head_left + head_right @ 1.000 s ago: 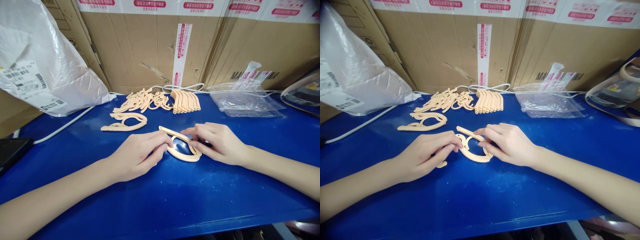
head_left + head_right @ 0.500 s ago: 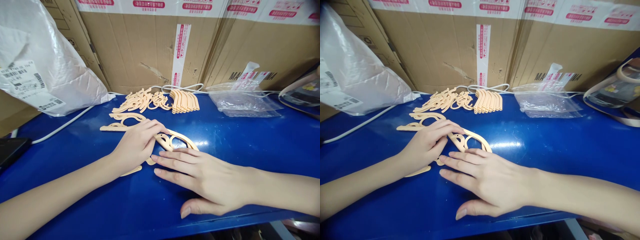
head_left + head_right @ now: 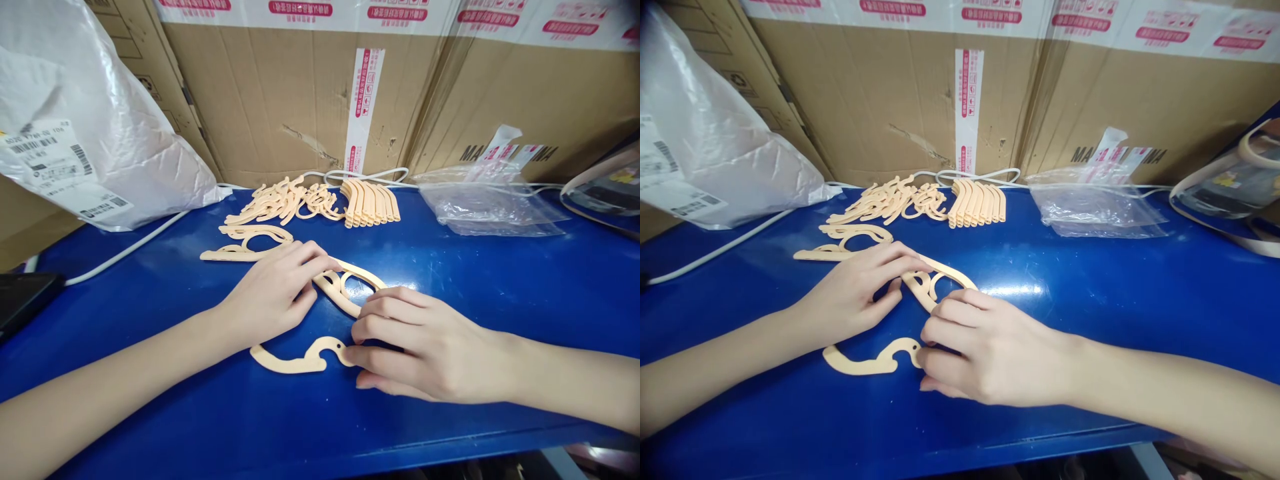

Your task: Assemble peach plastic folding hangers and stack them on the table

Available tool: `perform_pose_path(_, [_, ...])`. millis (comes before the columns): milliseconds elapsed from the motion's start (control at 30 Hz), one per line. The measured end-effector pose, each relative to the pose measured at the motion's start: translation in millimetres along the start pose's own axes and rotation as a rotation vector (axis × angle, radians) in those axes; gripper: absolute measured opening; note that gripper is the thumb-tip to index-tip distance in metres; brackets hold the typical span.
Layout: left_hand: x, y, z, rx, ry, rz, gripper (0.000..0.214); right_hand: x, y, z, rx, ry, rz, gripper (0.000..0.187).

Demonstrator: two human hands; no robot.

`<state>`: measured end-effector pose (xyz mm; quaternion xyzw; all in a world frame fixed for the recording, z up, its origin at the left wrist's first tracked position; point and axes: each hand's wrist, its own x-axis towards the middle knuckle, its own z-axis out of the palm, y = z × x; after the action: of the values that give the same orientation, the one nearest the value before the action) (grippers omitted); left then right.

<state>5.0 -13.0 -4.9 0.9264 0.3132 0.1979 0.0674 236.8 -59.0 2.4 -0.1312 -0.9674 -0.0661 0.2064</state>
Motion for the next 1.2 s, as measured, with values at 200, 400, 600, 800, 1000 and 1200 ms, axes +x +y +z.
perform_pose_path(200, [0.1, 1.3, -2.3, 0.15, -0.052, 0.123, 0.045, 0.3, 0.2, -3.0, -0.037, 0.022, -0.044, 0.023])
perform_pose_path(400, [-2.9, 2.9, -0.9, 0.171, -0.074, 0.113, 0.045, -1.6, 3.2, -1.4, -0.008, 0.014, 0.049, 0.017])
perform_pose_path(600, [-2.0, 0.7, 0.8, 0.078, -0.136, 0.119, 0.041, -6.0, 7.4, -0.8, -0.054, -0.006, 0.044, 0.022])
perform_pose_path(800, [-0.7, -1.7, 0.7, 0.127, -0.091, 0.122, 0.035, -8.7, 15.1, -4.0, 0.065, 0.044, 0.096, 0.017])
perform_pose_path(1000, [-0.3, -0.6, -4.2, 0.249, -0.074, 0.144, 0.034, -8.1, 28.0, -9.0, 0.486, 0.202, 0.449, 0.019])
perform_pose_path(1200, [-0.3, 4.8, -7.8, 0.389, -0.076, 0.211, 0.043, -9.3, 46.2, -0.3, 0.973, 0.54, 0.916, 0.015])
